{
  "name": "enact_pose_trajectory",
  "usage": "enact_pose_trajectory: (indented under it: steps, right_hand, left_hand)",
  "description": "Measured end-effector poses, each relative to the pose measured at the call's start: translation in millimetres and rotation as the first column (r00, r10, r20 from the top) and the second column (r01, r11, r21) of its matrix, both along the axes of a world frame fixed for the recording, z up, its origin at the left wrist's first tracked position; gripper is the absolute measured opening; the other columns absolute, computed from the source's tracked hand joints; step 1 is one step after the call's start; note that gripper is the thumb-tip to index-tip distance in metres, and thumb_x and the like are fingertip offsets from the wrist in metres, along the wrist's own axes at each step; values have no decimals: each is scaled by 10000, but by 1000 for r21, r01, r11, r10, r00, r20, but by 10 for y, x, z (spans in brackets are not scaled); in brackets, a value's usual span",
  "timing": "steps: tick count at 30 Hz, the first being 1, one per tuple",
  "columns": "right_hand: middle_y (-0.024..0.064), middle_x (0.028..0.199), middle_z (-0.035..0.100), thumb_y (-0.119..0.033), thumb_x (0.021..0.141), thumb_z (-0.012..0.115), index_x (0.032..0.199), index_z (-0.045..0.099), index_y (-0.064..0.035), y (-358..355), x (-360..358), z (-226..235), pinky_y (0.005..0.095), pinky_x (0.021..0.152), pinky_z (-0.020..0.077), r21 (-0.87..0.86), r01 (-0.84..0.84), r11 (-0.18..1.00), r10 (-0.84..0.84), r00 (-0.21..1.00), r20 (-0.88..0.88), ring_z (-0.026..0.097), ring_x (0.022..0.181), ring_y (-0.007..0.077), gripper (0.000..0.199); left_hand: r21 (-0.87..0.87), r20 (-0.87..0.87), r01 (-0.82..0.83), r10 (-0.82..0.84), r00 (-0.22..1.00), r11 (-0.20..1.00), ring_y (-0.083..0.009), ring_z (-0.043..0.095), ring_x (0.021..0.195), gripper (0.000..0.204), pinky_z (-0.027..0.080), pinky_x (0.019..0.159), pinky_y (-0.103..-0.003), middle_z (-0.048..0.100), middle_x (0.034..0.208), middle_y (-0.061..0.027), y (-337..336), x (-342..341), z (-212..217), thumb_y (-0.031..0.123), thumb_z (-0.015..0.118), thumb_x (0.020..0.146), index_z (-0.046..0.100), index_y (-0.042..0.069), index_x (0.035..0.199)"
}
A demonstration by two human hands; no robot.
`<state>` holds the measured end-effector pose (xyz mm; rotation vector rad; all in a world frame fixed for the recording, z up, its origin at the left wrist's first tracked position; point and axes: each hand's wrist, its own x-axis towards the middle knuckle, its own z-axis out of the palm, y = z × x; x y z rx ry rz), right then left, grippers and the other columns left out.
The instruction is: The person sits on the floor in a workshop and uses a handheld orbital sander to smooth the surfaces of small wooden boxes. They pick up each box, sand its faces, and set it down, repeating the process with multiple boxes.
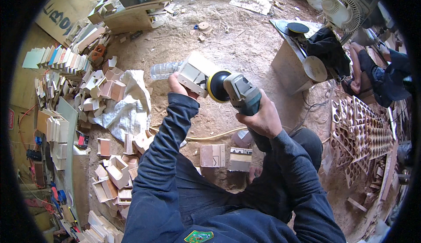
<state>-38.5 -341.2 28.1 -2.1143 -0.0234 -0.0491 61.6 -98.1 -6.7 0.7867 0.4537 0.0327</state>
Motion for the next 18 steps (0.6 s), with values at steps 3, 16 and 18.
enact_pose_trajectory:
  steps: [3,16,18]
  right_hand:
    - [215,1048,757,-362,655,875,1209,645,-55,-41,4,-44,464,905,578,-94,34,995,-37,999,-35,747,1003,401,674]
    - [155,1114,750,-320,679,885,1279,646,-25,21,141,-45,381,954,559,229,39,973,-31,999,-42,736,1034,267,710]
    - [157,1111,748,-317,679,880,1255,654,-23,37,154,-14,380,952,558,250,7,968,-2,1000,-20,734,1033,267,685]
  left_hand:
    - [30,-7,-16,16,1000,999,-323,688,1117,658,575,942,-511,690,1241,-118,155,53,128,623,424,970,615,113,1339]
    - [39,-65,33,-31,997,999,-334,668,1159,642,562,991,-551,659,1318,-123,-209,-151,-159,585,466,986,590,119,1410]
    - [69,-64,88,-84,994,994,-327,668,1158,654,574,973,-542,657,1317,-117,-284,-233,-234,607,484,979,587,134,1419]
